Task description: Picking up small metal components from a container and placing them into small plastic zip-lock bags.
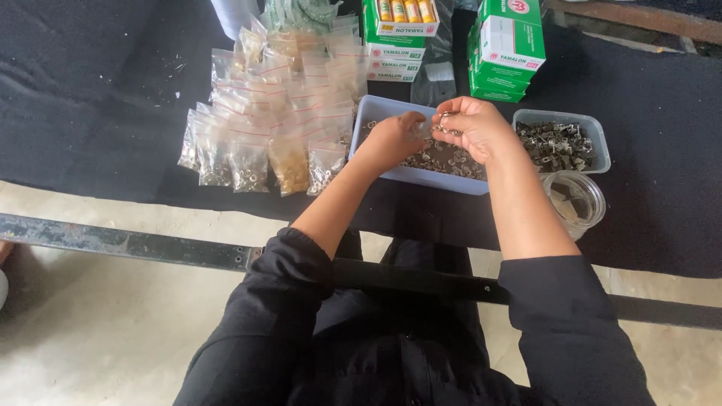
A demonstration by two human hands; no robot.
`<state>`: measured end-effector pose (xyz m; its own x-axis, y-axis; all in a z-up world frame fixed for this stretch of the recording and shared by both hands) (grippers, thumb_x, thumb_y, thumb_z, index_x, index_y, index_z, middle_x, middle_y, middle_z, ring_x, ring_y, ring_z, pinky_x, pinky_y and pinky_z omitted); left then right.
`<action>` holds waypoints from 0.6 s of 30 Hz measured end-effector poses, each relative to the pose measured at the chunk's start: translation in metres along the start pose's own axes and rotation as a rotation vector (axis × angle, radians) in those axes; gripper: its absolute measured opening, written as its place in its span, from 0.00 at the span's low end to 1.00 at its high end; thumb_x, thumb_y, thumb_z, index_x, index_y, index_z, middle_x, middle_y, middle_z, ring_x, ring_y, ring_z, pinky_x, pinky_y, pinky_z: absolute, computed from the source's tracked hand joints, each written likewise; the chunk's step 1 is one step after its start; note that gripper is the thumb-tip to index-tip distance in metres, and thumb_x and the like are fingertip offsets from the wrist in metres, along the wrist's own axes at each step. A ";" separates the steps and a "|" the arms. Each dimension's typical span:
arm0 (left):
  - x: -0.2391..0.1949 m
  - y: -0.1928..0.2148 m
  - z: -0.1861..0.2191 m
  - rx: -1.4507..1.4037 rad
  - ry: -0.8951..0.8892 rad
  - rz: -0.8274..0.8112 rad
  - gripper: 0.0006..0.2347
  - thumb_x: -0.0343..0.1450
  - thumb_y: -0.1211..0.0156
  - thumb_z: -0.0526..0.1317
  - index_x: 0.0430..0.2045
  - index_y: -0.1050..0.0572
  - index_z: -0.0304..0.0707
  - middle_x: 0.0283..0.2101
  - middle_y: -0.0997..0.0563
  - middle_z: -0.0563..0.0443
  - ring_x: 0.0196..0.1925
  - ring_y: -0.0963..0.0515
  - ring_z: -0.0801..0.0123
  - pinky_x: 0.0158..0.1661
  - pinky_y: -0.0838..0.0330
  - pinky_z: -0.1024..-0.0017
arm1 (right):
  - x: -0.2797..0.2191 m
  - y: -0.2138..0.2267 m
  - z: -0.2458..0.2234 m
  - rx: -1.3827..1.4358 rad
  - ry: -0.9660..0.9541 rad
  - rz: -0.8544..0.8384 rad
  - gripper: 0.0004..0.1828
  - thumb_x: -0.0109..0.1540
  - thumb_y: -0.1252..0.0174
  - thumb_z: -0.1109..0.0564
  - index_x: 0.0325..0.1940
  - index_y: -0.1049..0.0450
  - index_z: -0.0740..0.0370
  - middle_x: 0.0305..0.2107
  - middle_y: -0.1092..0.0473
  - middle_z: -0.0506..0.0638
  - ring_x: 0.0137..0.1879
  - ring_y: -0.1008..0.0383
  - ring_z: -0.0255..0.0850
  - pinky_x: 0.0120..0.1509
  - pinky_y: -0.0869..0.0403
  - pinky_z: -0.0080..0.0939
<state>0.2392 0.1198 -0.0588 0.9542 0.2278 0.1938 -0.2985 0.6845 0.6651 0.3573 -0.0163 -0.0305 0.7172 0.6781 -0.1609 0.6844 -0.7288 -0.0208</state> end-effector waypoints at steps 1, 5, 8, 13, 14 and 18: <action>-0.001 0.000 0.002 0.013 -0.013 0.013 0.22 0.70 0.32 0.42 0.59 0.29 0.43 0.44 0.16 0.36 0.49 0.16 0.47 0.54 0.22 0.58 | 0.001 0.000 0.001 -0.025 0.009 -0.008 0.15 0.59 0.39 0.70 0.50 0.25 0.66 0.39 0.24 0.56 0.48 0.18 0.48 0.54 0.15 0.54; -0.002 0.002 0.001 -0.002 -0.010 -0.002 0.21 0.70 0.32 0.43 0.57 0.28 0.45 0.45 0.16 0.38 0.49 0.15 0.48 0.52 0.21 0.57 | 0.004 0.001 0.001 -0.046 0.008 -0.011 0.15 0.59 0.39 0.70 0.50 0.25 0.66 0.39 0.24 0.55 0.47 0.17 0.47 0.53 0.15 0.52; -0.003 0.004 0.004 0.043 -0.020 0.021 0.21 0.70 0.32 0.42 0.57 0.29 0.44 0.43 0.16 0.38 0.47 0.15 0.48 0.51 0.20 0.58 | 0.006 0.001 0.000 -0.038 0.016 -0.014 0.15 0.59 0.39 0.70 0.50 0.25 0.66 0.38 0.25 0.54 0.46 0.17 0.46 0.52 0.15 0.51; -0.006 0.008 0.008 -0.007 -0.004 -0.006 0.20 0.70 0.33 0.43 0.57 0.28 0.47 0.44 0.16 0.38 0.49 0.15 0.48 0.51 0.21 0.57 | 0.004 -0.002 0.000 -0.090 0.018 -0.044 0.15 0.59 0.40 0.69 0.51 0.25 0.68 0.39 0.25 0.57 0.47 0.18 0.48 0.53 0.15 0.51; -0.005 0.007 0.006 -0.007 -0.004 -0.005 0.20 0.70 0.33 0.43 0.57 0.28 0.47 0.44 0.16 0.38 0.49 0.15 0.48 0.51 0.21 0.57 | 0.004 -0.002 -0.001 -0.090 0.018 -0.045 0.15 0.59 0.40 0.69 0.51 0.25 0.68 0.39 0.25 0.57 0.47 0.18 0.48 0.53 0.15 0.51; -0.003 0.004 0.002 0.021 -0.006 0.005 0.20 0.70 0.33 0.43 0.57 0.28 0.47 0.43 0.16 0.39 0.49 0.15 0.48 0.51 0.21 0.57 | 0.004 -0.004 -0.002 -0.146 0.028 -0.058 0.15 0.59 0.39 0.69 0.51 0.24 0.68 0.40 0.25 0.59 0.47 0.18 0.49 0.53 0.16 0.52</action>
<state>0.2355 0.1203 -0.0554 0.9530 0.2271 0.2008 -0.3025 0.6691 0.6788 0.3579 -0.0108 -0.0291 0.6778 0.7224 -0.1365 0.7352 -0.6681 0.1148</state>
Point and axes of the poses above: each hand's wrist, its own x-axis towards the middle knuckle, its own y-axis out of the back of the hand, z = x × y, the point moved 5 cm from there along x, towards the middle knuckle
